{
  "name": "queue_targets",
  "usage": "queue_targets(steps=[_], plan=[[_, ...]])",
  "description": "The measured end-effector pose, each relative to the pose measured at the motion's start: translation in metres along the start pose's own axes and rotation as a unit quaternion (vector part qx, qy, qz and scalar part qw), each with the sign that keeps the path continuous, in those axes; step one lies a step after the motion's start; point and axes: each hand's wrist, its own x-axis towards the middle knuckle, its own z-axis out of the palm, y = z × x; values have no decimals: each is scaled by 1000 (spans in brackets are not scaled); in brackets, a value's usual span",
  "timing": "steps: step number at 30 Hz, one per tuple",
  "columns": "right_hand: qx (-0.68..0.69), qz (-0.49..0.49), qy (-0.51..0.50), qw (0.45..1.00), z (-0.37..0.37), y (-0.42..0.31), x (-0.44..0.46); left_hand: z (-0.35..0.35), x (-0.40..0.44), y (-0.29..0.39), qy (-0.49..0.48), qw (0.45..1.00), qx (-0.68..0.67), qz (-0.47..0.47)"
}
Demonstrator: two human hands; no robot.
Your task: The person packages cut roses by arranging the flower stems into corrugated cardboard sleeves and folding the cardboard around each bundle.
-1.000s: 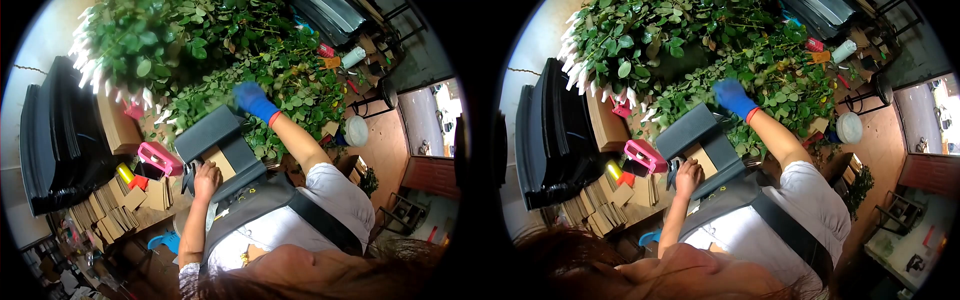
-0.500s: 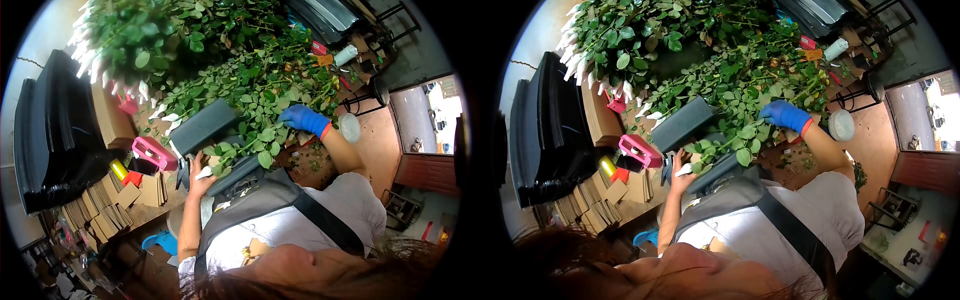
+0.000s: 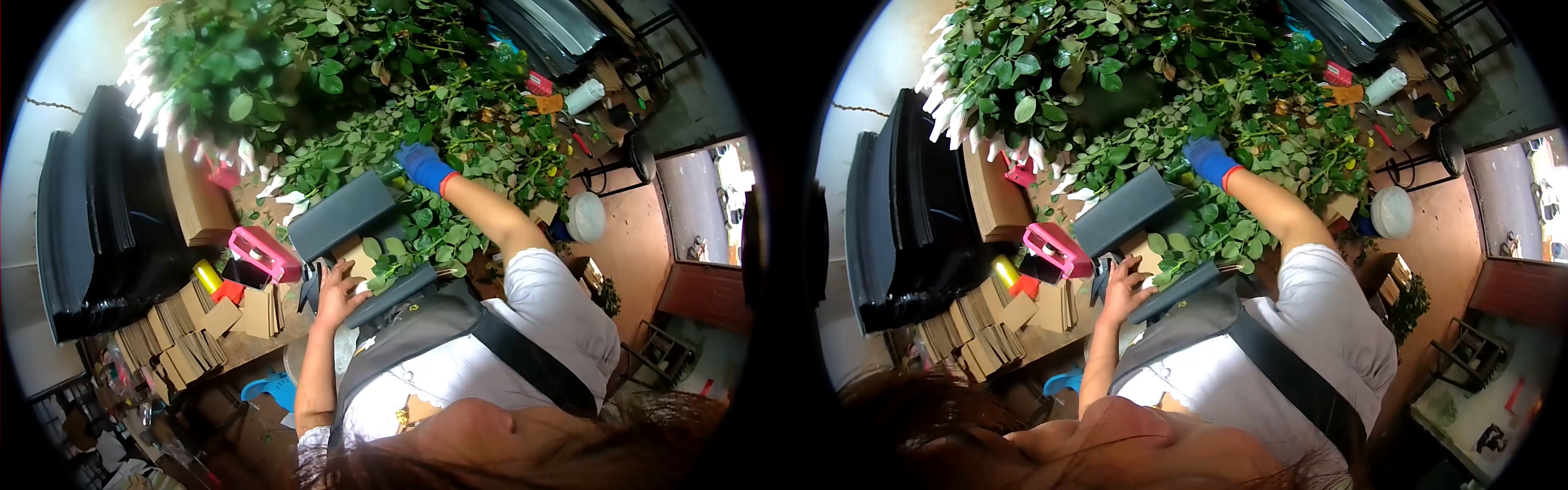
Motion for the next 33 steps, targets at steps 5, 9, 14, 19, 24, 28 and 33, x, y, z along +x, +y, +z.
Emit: queue_targets(steps=[5,9,14,19,24,28,33], plan=[[-134,-30,-25,990,-5,3,24,-1,-1,3,14,1000,-11,11],[-129,5,-148,981,-67,2,26,0,1,1,10,1000,-8,10],[-58,64,-36,996,-129,-2,-3,3,-1,-2,26,999,-4,23],[-125,40,-128,983,-77,12,-8,1,0,-2,28,999,-6,37],[-135,82,-122,980,-29,2,18,3,0,-4,29,999,-7,29],[-62,51,-38,996,-93,11,20,5,-1,-7,27,999,-13,32],[-99,-65,445,888,-217,38,-16,3,-2,-4,28,999,-12,38]])
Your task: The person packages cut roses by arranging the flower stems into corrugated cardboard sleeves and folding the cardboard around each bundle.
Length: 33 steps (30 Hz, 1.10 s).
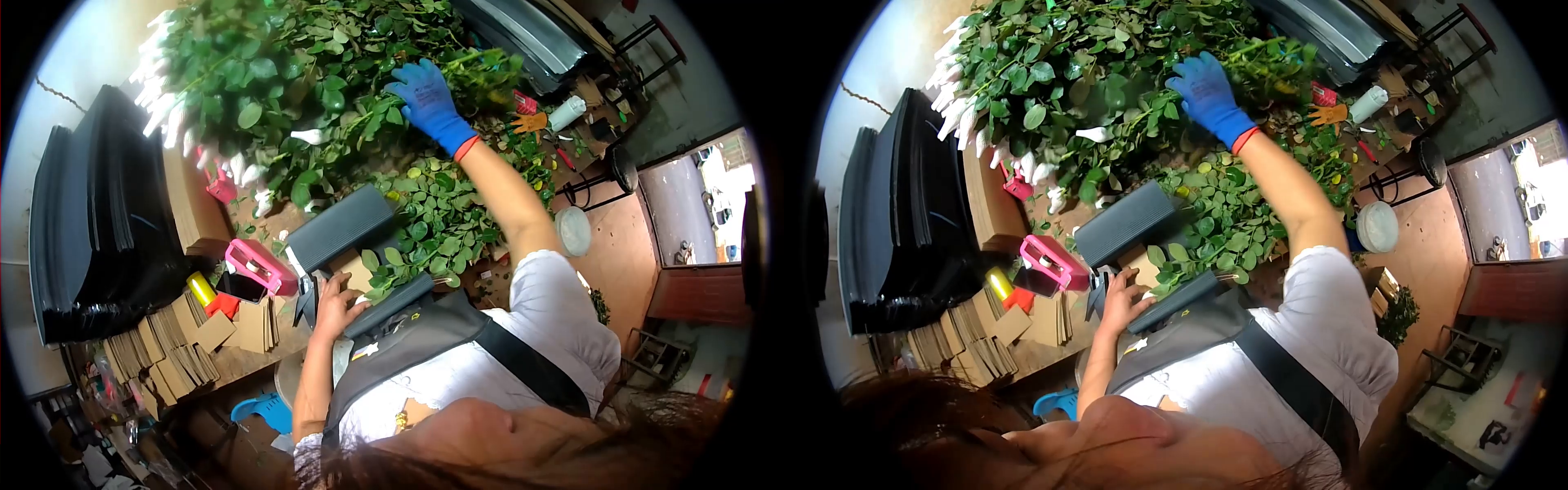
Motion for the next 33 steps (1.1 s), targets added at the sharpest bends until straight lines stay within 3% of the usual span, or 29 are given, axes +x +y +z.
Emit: queue_targets(steps=[2,3,4,6,9,13,14,20,21,22,24,25,27,28,30,33], plan=[[-36,-89,-176,980,27,8,-16,0,0,2,10,1000,7,4],[29,-51,-299,952,44,14,-28,-1,-1,2,6,1000,5,2],[35,-12,-314,949,30,14,-29,-3,-1,0,3,1000,5,2],[15,-7,-127,992,-17,9,-19,0,1,-1,-1,1000,-4,-1],[-37,-61,-175,982,1,-3,-50,1,0,-1,1,1000,5,-2],[47,11,6,999,-39,26,-51,0,2,-3,1,1000,23,13],[84,9,5,996,-46,30,-51,-2,4,0,-9,1000,-24,1],[291,109,-25,950,-53,41,-106,-5,3,5,-16,1000,-5,-5],[241,68,-140,958,-87,37,-104,-4,3,2,-13,1000,-22,-7],[262,31,-189,946,-95,30,-115,-2,1,-2,-1,1000,13,16],[298,-38,-281,912,-104,19,-136,9,-7,-11,-36,981,-134,-135],[262,-38,-351,898,-106,7,-150,5,2,-15,19,998,-43,-51],[139,-29,-494,858,-90,-20,-182,1,-1,-2,44,990,-107,-84],[121,-24,-526,842,-71,-25,-204,5,-4,-7,44,985,-136,-94],[96,3,-578,810,-50,-33,-222,11,-3,-12,89,994,-62,-30],[24,-49,-669,741,-42,-38,-203,11,-4,-12,46,998,-34,-28]])
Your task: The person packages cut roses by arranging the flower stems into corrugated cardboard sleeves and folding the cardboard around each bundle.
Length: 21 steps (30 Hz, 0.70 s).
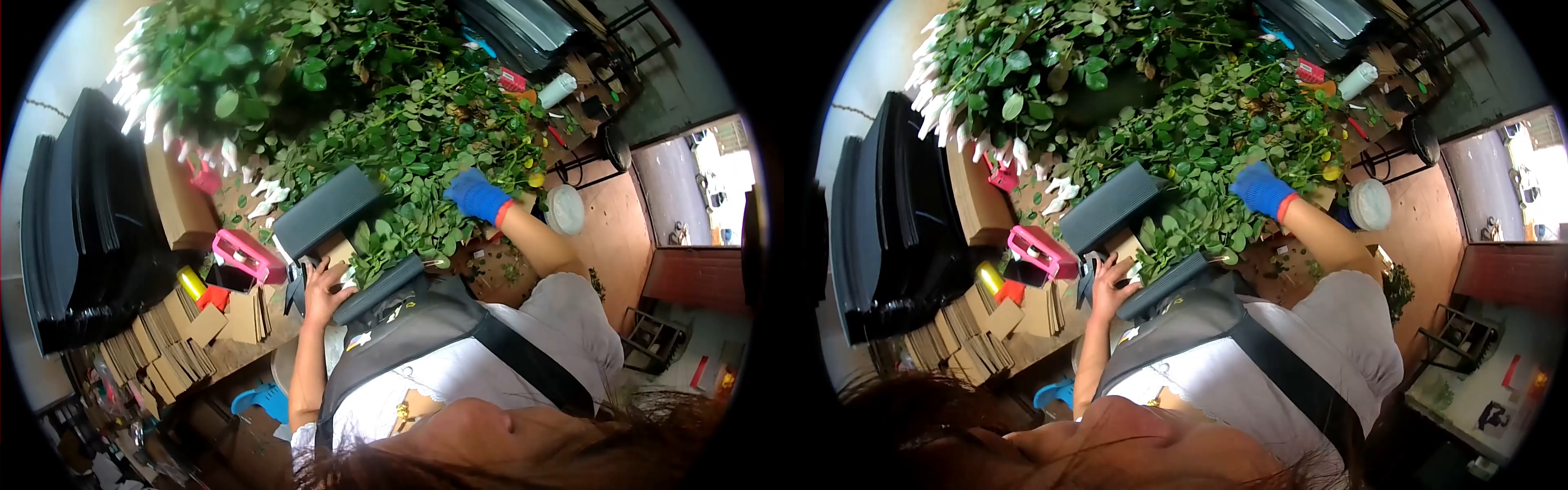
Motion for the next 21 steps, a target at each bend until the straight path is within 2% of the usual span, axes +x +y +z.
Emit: queue_targets(steps=[2,4,5,6,7,9,12,13,15,17,19,21], plan=[[9,27,88,996,-51,-12,-17,0,-1,0,-11,1000,24,9],[127,3,264,956,-73,-7,25,-3,1,3,-24,999,37,8],[175,6,380,908,-89,-10,43,-4,1,4,-31,999,44,7],[164,-16,497,852,-92,-8,77,-4,1,2,-31,998,46,6],[84,-13,619,781,-98,-7,105,-5,2,3,-32,998,48,14],[-52,60,607,791,-96,-4,159,-7,3,8,-36,998,56,15],[59,45,346,935,-120,2,186,-12,4,14,-30,998,56,22],[88,10,462,883,-127,4,178,-12,4,15,-24,998,48,19],[142,-66,656,738,-146,12,129,-6,3,11,-6,996,82,28],[120,-117,679,715,-168,11,60,-5,5,15,22,993,101,60],[110,-156,642,743,-177,4,-6,-4,7,15,29,998,33,39],[104,-264,550,786,-155,8,-33,3,3,6,23,998,-61,-9]])
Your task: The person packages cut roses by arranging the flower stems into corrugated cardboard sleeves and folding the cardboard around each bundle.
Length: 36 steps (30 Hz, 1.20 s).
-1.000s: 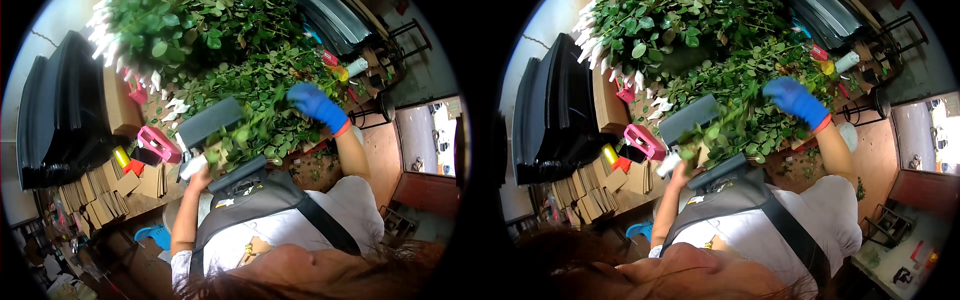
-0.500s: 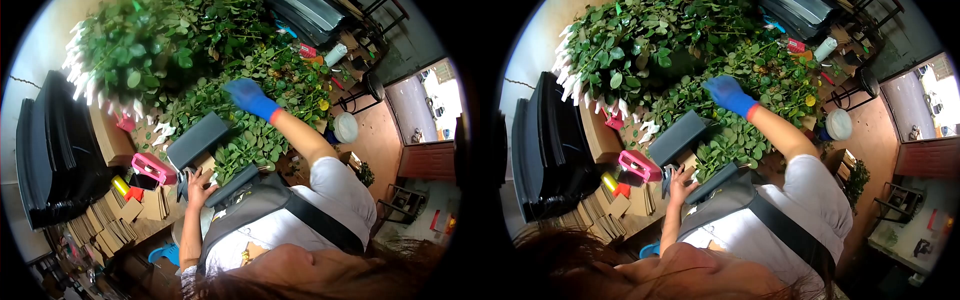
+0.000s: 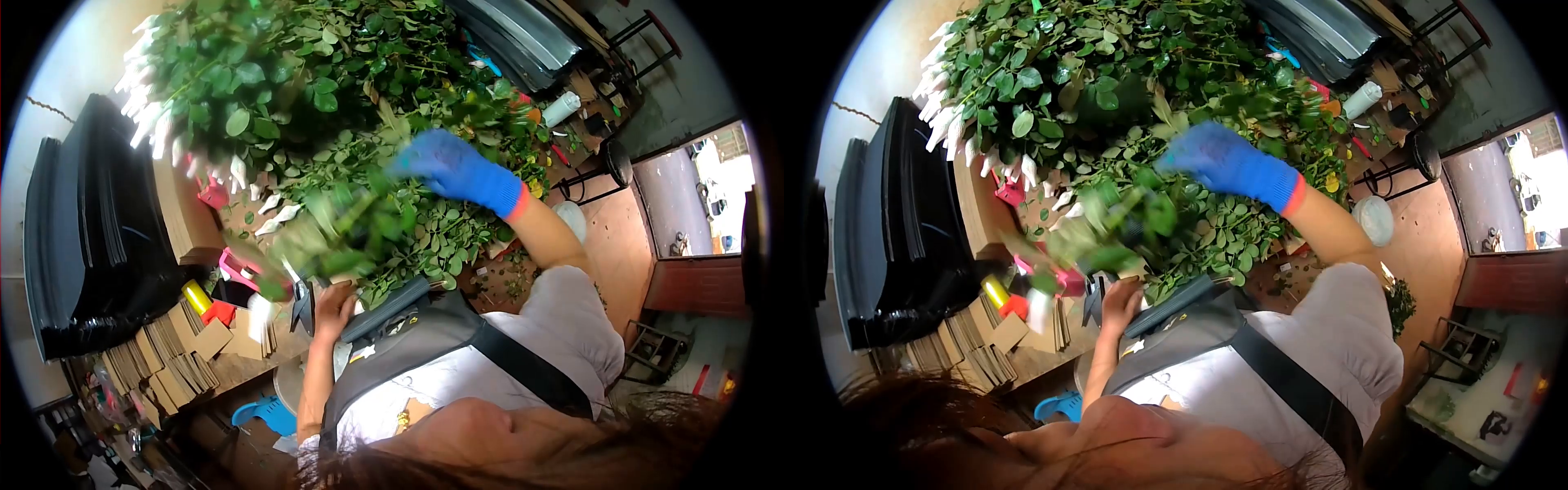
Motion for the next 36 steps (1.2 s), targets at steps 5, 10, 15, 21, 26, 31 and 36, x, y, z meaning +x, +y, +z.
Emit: queue_targets(steps=[5,10,15,21,26,31,36], plan=[[-37,168,-364,915,49,-23,-72,4,-7,-26,50,990,-118,-57],[-10,234,-443,866,110,1,-125,3,1,-12,19,988,-134,-73],[-87,252,-415,870,81,39,-44,0,11,8,28,998,-55,-22],[-136,207,-96,964,202,104,56,5,14,-8,53,998,38,-7],[-96,281,-219,929,224,119,76,7,17,4,85,996,14,-13],[0,73,74,995,84,62,45,13,14,-5,88,996,-26,-17],[46,50,-104,992,30,-15,-31,67,-23,-124,21,970,242,23]])
